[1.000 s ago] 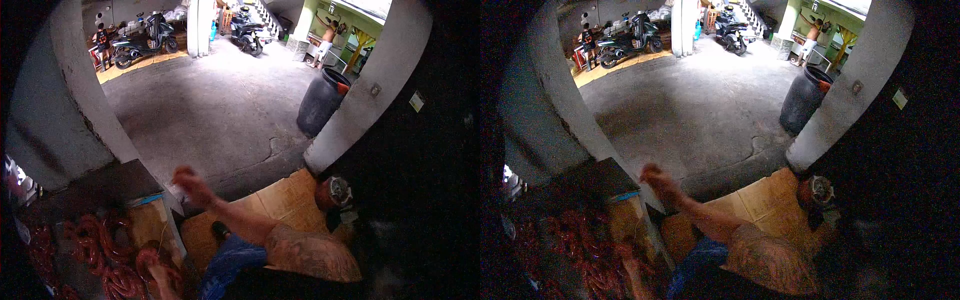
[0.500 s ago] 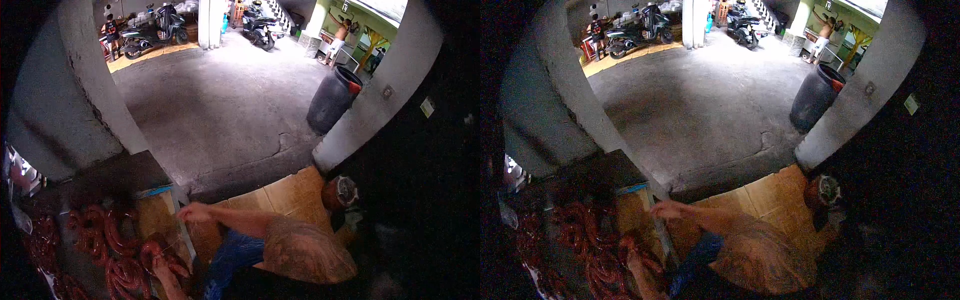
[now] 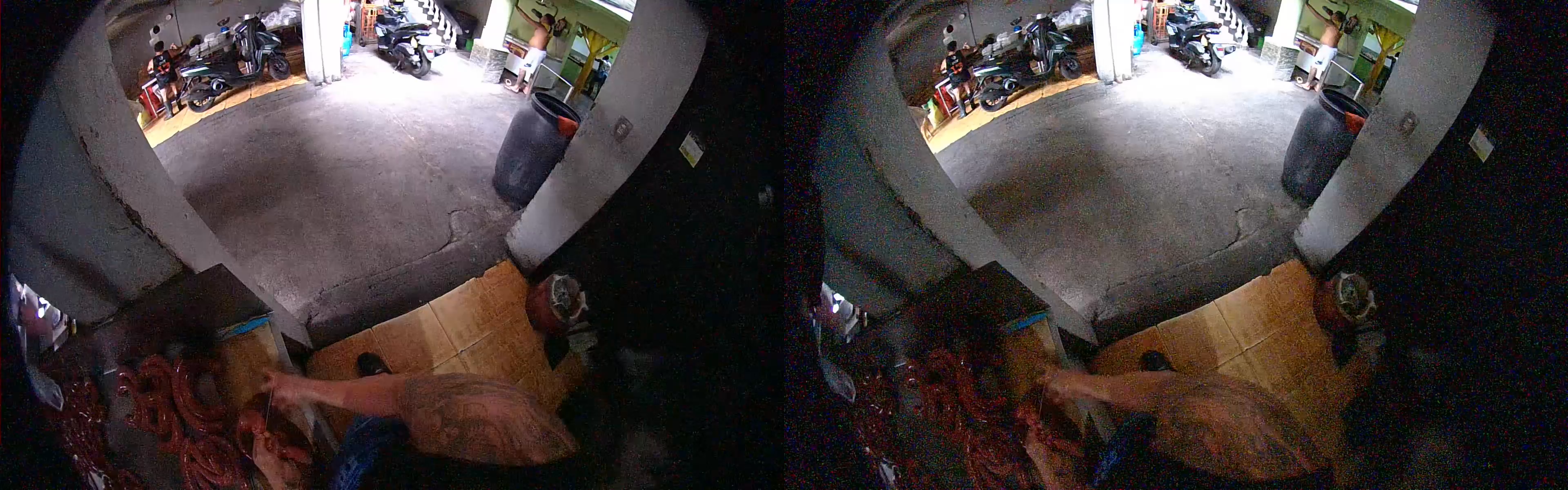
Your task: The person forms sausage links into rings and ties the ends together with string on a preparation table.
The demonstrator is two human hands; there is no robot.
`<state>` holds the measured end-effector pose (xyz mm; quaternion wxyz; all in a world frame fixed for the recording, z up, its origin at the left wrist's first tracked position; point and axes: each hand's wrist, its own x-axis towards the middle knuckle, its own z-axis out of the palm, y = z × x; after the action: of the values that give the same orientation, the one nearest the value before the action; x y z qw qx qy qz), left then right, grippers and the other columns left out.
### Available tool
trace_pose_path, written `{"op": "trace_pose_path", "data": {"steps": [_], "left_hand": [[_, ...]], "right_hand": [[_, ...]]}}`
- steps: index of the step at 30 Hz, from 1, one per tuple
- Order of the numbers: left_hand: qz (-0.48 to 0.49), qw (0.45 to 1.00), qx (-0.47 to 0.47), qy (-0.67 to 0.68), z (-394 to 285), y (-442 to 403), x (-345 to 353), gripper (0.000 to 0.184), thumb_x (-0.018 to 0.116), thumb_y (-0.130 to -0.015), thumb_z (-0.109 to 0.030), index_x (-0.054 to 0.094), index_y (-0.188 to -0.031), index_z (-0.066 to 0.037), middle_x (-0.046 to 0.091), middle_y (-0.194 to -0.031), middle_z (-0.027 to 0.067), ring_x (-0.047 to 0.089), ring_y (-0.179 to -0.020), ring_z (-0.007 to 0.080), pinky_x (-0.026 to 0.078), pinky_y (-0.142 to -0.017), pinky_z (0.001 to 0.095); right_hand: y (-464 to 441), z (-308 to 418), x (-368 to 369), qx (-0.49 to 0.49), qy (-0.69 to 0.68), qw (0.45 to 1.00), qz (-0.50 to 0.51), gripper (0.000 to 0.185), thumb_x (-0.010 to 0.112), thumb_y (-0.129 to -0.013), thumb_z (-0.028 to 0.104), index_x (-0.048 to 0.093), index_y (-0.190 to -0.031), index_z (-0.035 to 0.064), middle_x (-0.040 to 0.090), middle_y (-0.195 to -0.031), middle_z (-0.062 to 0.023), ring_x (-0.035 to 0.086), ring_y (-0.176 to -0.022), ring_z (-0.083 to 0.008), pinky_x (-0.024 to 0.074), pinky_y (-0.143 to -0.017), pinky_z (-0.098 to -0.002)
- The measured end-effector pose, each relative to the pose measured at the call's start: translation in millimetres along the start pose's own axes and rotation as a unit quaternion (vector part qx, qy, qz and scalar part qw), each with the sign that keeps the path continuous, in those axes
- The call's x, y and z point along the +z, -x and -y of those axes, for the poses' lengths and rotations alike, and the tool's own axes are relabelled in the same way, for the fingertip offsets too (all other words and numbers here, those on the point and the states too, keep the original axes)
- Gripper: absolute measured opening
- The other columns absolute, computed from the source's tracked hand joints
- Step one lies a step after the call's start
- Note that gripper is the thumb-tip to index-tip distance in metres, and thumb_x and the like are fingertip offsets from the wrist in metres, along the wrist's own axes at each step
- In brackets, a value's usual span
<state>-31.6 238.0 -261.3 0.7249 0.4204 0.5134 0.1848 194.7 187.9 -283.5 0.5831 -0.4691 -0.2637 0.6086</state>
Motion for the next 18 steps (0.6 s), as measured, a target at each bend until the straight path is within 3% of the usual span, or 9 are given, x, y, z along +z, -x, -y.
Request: {"op": "trace_pose_path", "data": {"steps": [1,3,5,7,9,11,14,16,18], "left_hand": [[-0.002,1.000,0.011,-0.009,6.4,-2.1,-1.8,0.033,0.043,-0.095,-0.016,0.050,-0.125,-0.004,0.062,-0.103,0.0110,0.057,-0.070,0.0186,0.047,-0.058,0.0292],[-0.001,0.999,0.033,-0.037,17.9,-6.3,-3.8,0.034,0.042,-0.094,-0.012,0.050,-0.126,-0.004,0.063,-0.102,0.0102,0.056,-0.064,0.0187,0.046,-0.053,0.0296],[0.003,0.995,0.065,-0.072,29.0,-14.6,-4.6,0.035,0.042,-0.093,-0.009,0.050,-0.127,-0.004,0.064,-0.100,0.0094,0.055,-0.057,0.0187,0.045,-0.049,0.0301],[-0.007,0.995,0.071,-0.065,34.5,-20.8,7.2,0.035,0.042,-0.092,-0.007,0.051,-0.126,-0.004,0.064,-0.096,0.0094,0.053,-0.053,0.0188,0.044,-0.046,0.0304],[-0.021,0.996,0.074,-0.049,38.1,-25.7,24.3,0.034,0.042,-0.093,-0.007,0.052,-0.125,-0.004,0.063,-0.090,0.0097,0.051,-0.052,0.0190,0.043,-0.046,0.0307],[-0.035,0.958,0.232,-0.163,67.5,-64.9,9.6,0.033,0.042,-0.093,-0.008,0.053,-0.125,-0.004,0.061,-0.084,0.0096,0.049,-0.051,0.0190,0.043,-0.046,0.0312],[-0.152,0.755,0.512,-0.380,100.9,-111.3,-16.0,0.032,0.041,-0.094,-0.009,0.054,-0.124,-0.005,0.058,-0.074,0.0094,0.046,-0.049,0.0191,0.042,-0.046,0.0319],[-0.156,0.875,0.371,-0.268,81.2,-83.2,-2.0,0.029,0.041,-0.095,-0.010,0.055,-0.119,-0.003,0.059,-0.079,0.0106,0.051,-0.056,0.0195,0.044,-0.049,0.0322],[-0.129,0.989,0.062,-0.021,26.0,-26.5,32.3,0.027,0.040,-0.096,-0.013,0.057,-0.111,0.001,0.062,-0.089,0.0132,0.060,-0.070,0.0202,0.048,-0.054,0.0328]], "right_hand": [[2.7,23.2,-20.3,-0.028,-0.259,0.961,-0.097,0.059,0.048,-0.092,0.012,0.021,-0.145,0.0120,0.056,-0.115,-0.0146,0.061,-0.079,-0.0209,0.0497,-0.065,-0.0316],[-14.9,52.9,-71.1,-0.134,-0.401,0.838,-0.345,0.046,0.053,-0.092,0.018,0.036,-0.134,0.0085,0.057,-0.105,-0.0119,0.058,-0.066,-0.0171,0.0504,-0.061,-0.0360],[9.4,121.4,-53.8,-0.134,-0.298,0.851,-0.411,0.038,0.053,-0.093,0.019,0.044,-0.129,0.0082,0.057,-0.103,-0.0087,0.058,-0.072,-0.0169,0.0502,-0.067,-0.0321],[8.4,155.2,-14.5,-0.398,-0.153,0.886,-0.183,0.031,0.047,-0.096,0.022,0.049,-0.123,0.0057,0.057,-0.106,-0.0069,0.057,-0.082,-0.0164,0.0483,-0.075,-0.0309],[-5.5,128.0,44.7,-0.489,0.315,0.799,-0.151,0.035,0.052,-0.093,0.028,0.053,-0.119,0.0054,0.059,-0.085,-0.0143,0.058,-0.079,-0.0292,0.0494,-0.074,-0.0410],[4.0,100.7,62.7,-0.084,0.529,0.827,0.172,0.045,0.041,-0.098,0.035,0.045,-0.129,0.0025,0.055,-0.118,-0.0145,0.055,-0.101,-0.0284,0.0447,-0.089,-0.0412],[37.2,62.4,46.6,0.042,0.453,0.885,0.097,0.039,0.044,-0.097,0.032,0.049,-0.121,0.0020,0.057,-0.113,-0.0176,0.055,-0.102,-0.0315,0.0452,-0.089,-0.0407],[28.2,8.4,27.6,0.038,0.414,0.907,0.061,0.035,0.045,-0.097,0.030,0.052,-0.116,0.0013,0.058,-0.108,-0.0178,0.055,-0.098,-0.0312,0.0459,-0.087,-0.0396],[17.8,-22.9,24.2,0.126,0.217,0.956,0.150,0.035,0.050,-0.093,0.029,0.054,-0.114,0.0011,0.058,-0.104,-0.0159,0.055,-0.096,-0.0318,0.0448,-0.087,-0.0410]]}}
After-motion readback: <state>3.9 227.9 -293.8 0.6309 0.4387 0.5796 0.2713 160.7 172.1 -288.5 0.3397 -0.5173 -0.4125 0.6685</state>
